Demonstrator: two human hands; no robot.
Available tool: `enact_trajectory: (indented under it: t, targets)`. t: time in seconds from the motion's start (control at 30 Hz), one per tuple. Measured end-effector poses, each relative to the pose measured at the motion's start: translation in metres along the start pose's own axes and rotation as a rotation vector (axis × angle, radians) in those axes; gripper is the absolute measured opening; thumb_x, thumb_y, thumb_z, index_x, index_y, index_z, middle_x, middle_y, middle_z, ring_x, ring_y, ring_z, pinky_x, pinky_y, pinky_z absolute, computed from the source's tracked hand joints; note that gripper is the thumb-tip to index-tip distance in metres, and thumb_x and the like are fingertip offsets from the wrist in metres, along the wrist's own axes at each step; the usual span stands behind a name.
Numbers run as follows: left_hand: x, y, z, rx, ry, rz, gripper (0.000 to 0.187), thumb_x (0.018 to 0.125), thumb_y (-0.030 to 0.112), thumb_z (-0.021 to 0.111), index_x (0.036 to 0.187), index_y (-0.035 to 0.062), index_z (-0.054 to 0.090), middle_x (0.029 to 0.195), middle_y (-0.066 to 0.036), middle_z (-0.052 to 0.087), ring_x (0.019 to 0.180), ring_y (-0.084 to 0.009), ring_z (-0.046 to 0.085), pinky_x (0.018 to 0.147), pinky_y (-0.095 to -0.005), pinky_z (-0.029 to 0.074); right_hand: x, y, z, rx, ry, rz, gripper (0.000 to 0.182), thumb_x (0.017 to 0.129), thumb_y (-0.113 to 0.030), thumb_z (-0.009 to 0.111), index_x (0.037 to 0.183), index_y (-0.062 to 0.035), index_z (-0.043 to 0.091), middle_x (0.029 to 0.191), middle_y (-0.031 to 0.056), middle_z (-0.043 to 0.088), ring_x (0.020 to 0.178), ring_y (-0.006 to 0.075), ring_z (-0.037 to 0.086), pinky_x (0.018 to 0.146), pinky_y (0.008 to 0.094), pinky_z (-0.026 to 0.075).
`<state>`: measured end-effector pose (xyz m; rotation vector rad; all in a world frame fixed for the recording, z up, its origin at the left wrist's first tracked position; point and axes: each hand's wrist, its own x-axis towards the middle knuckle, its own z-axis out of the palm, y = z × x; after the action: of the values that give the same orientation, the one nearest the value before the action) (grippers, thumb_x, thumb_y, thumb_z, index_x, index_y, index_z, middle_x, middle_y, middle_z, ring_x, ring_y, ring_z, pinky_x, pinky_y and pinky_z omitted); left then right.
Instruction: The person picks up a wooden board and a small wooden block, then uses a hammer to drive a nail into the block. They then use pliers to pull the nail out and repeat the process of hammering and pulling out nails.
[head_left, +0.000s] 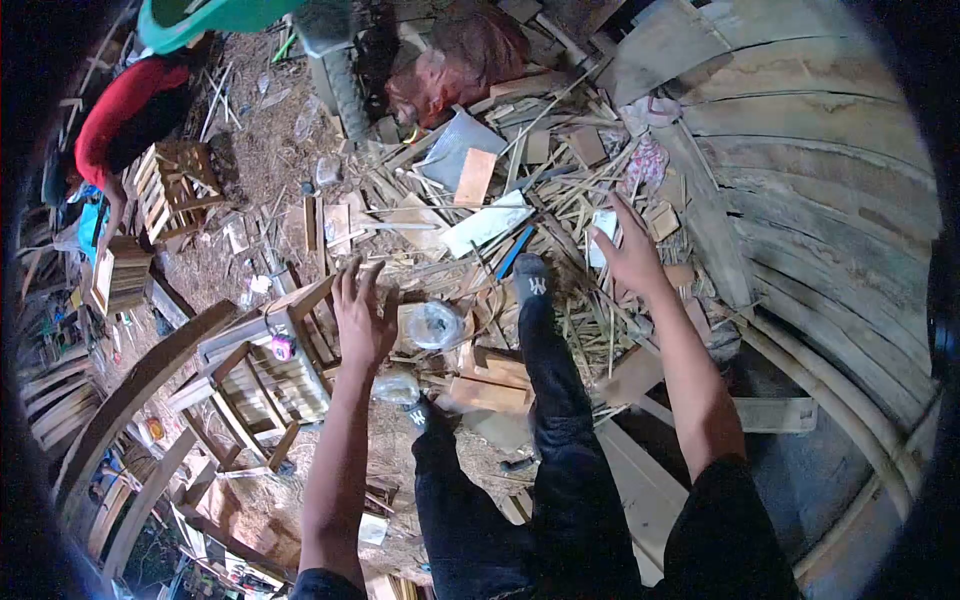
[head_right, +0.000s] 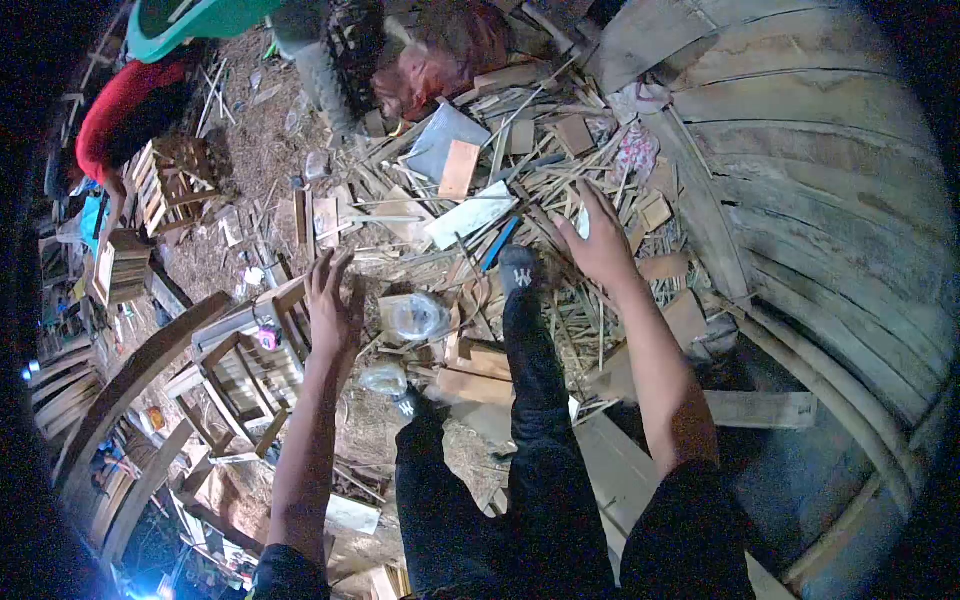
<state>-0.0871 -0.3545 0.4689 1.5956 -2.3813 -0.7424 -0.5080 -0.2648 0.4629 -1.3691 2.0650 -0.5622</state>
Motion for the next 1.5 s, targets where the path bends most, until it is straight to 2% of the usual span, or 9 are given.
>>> enact_trajectory:
  t: [0.47, 0.97, 1.0, 1.07, 1.13, 1.27, 1.37, 1.43, 1.5]
  targets:
    - [0.178, 0.009, 0.126, 0.150, 0.120, -0.029, 0.058, 0.092, 0.025, 0.071, 0.144, 0.0105, 0.050, 0.147, -0.025, 0.045, 0.137, -0.0465, 0.039, 0.115, -0.0572, 0.033, 0.208, 0.117, 0.049, -0.100, -0.087, -0.121, 0.073, 0.094, -0.030, 0.068, 0.154, -0.0026, 0.037, 0.151, 0.0234, 0.048, 0.137, 0.0400, 0.048, 0.115, 0.0429, 0.039]
    - [0.188, -0.054, 0.298, 0.122, 0.186, -0.104, 0.057, 0.091, 0.024, 0.072, 0.143, 0.0110, 0.053, 0.145, -0.026, 0.048, 0.133, -0.0454, 0.044, 0.112, -0.0540, 0.037, 0.369, 0.191, 0.217, -0.617, -0.145, -0.355, 0.064, 0.088, -0.029, 0.076, 0.143, -0.0089, 0.050, 0.148, 0.0204, 0.050, 0.136, 0.0413, 0.044, 0.113, 0.0536, 0.039]
    - [0.180, -0.057, 0.307, 0.043, 0.182, -0.124, 0.058, 0.089, 0.024, 0.074, 0.141, 0.0117, 0.053, 0.144, -0.025, 0.047, 0.133, -0.0471, 0.041, 0.112, -0.0563, 0.036, 0.386, 0.187, 0.219, -0.759, -0.178, -0.394, 0.068, 0.091, -0.034, 0.074, 0.143, 0.0004, 0.048, 0.129, 0.0256, 0.062, 0.123, 0.0425, 0.058, 0.107, 0.0493, 0.046]
    - [0.160, -0.061, 0.329, 0.016, 0.185, -0.178, 0.057, 0.089, 0.023, 0.073, 0.141, 0.0120, 0.053, 0.143, -0.025, 0.048, 0.133, -0.0469, 0.041, 0.112, -0.0559, 0.036, 0.408, 0.131, 0.217, -0.798, -0.499, 0.187, 0.093, 0.092, -0.014, 0.067, 0.166, -0.0192, 0.010, 0.169, 0.0158, 0.022, 0.133, 0.0309, 0.051, 0.106, 0.0416, 0.045]
    - [0.140, -0.068, 0.349, -0.038, 0.190, -0.231, 0.055, 0.090, 0.022, 0.073, 0.141, 0.0123, 0.054, 0.140, -0.024, 0.050, 0.132, -0.0459, 0.042, 0.111, -0.0545, 0.037, 0.433, 0.131, 0.225, -0.594, -0.460, 0.045, 0.090, 0.092, -0.016, 0.068, 0.164, -0.0109, 0.015, 0.156, 0.0210, 0.042, 0.134, 0.0350, 0.051, 0.102, 0.0453, 0.049]
    - [0.102, -0.070, 0.374, -0.073, 0.149, -0.277, 0.049, 0.092, 0.020, 0.071, 0.138, 0.0116, 0.057, 0.140, -0.023, 0.050, 0.131, -0.0442, 0.043, 0.111, -0.0535, 0.038, 0.498, 0.173, 0.261, -0.683, -0.307, -0.333, 0.082, 0.093, -0.021, 0.068, 0.162, -0.0090, 0.024, 0.152, 0.0220, 0.047, 0.135, 0.0340, 0.051, 0.106, 0.0462, 0.046]
    - [0.081, -0.072, 0.388, -0.109, 0.102, -0.293, 0.047, 0.092, 0.019, 0.070, 0.137, 0.0104, 0.058, 0.140, -0.022, 0.050, 0.131, -0.0433, 0.043, 0.111, -0.0529, 0.038, 0.499, 0.192, 0.277, -1.139, -0.446, -0.078, 0.072, 0.099, -0.038, 0.060, 0.158, -0.0080, 0.033, 0.158, 0.0213, 0.041, 0.140, 0.0344, 0.047, 0.113, 0.0465, 0.040]
    - [0.076, -0.070, 0.390, -0.123, 0.063, -0.334, 0.047, 0.092, 0.019, 0.070, 0.136, 0.0103, 0.058, 0.140, -0.022, 0.050, 0.132, -0.0427, 0.042, 0.112, -0.0524, 0.037, 0.487, 0.216, 0.296, -0.051, -0.375, 0.189, 0.074, 0.101, -0.054, 0.047, 0.156, -0.0048, 0.037, 0.161, 0.0203, 0.036, 0.142, 0.0358, 0.044, 0.116, 0.0465, 0.037]
    - [0.079, -0.063, 0.386, -0.127, 0.066, -0.326, 0.045, 0.092, 0.016, 0.070, 0.135, 0.0115, 0.060, 0.139, -0.021, 0.051, 0.131, -0.0410, 0.043, 0.112, -0.0517, 0.037, 0.454, 0.232, 0.306, -0.391, -0.010, 0.385, 0.073, 0.104, -0.057, 0.035, 0.157, -0.0059, 0.036, 0.161, 0.0212, 0.036, 0.140, 0.0355, 0.046, 0.117, 0.0465, 0.035]
